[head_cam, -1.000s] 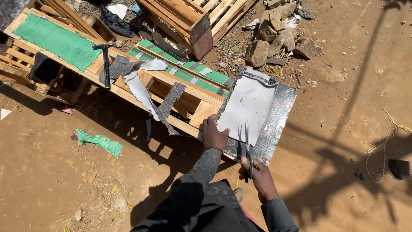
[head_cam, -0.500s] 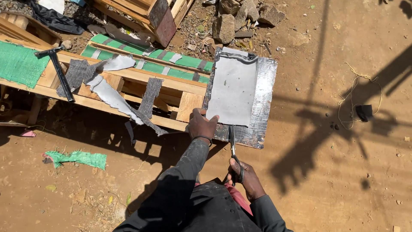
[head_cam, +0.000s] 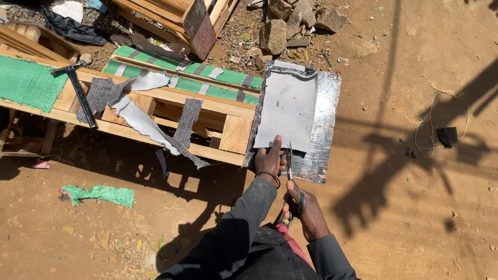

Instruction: The person uses shears to cut a piece of white fabric laid over a wooden pallet. They trim the edges and cut the fabric into smaller strips, occasionally adjusting the material with their hands. A hammer is visible on the pallet but is not used during the cutting process.

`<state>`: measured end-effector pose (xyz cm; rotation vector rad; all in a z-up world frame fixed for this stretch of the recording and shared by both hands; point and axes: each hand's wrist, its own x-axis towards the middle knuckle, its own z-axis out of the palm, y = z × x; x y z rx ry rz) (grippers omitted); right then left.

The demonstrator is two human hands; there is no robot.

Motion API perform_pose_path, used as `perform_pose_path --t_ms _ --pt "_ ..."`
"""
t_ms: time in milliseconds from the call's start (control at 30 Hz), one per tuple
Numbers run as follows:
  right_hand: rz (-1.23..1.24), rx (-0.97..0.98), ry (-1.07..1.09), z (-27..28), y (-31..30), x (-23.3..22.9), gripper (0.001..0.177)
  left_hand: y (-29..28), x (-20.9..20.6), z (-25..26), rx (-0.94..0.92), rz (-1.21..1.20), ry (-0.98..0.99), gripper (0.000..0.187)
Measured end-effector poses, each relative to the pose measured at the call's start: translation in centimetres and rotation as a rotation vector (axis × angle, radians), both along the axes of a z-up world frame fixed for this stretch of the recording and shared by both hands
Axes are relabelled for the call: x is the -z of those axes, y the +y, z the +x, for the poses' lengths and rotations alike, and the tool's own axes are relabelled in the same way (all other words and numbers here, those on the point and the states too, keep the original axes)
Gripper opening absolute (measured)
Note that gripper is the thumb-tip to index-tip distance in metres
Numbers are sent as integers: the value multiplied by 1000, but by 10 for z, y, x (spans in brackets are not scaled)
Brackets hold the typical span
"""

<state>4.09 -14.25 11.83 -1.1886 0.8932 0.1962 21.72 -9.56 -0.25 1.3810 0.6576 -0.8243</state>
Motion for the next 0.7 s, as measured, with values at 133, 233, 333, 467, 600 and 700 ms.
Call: perform_pose_path --t_ms 133,233,333,467,600,700 --pt "15 -2 78 7 -4 -6 66 -10 6 14 -141 -88 70 120" --pt "48 20 161 10 -7 -19 67 -14 11 7 -131 -79 56 120" --pt "32 17 250 11 -7 -15 71 -21 75 1 -125 -85 14 109" --pt "146 -52 356 23 -25 38 85 -5 38 -3 5 -28 44 85" --pt "43 -142 336 35 -6 14 95 -3 21 -9 -67 -376 58 80" --pt "-3 -118 240 42 11 -8 86 2 4 -7 -126 -396 100 83"
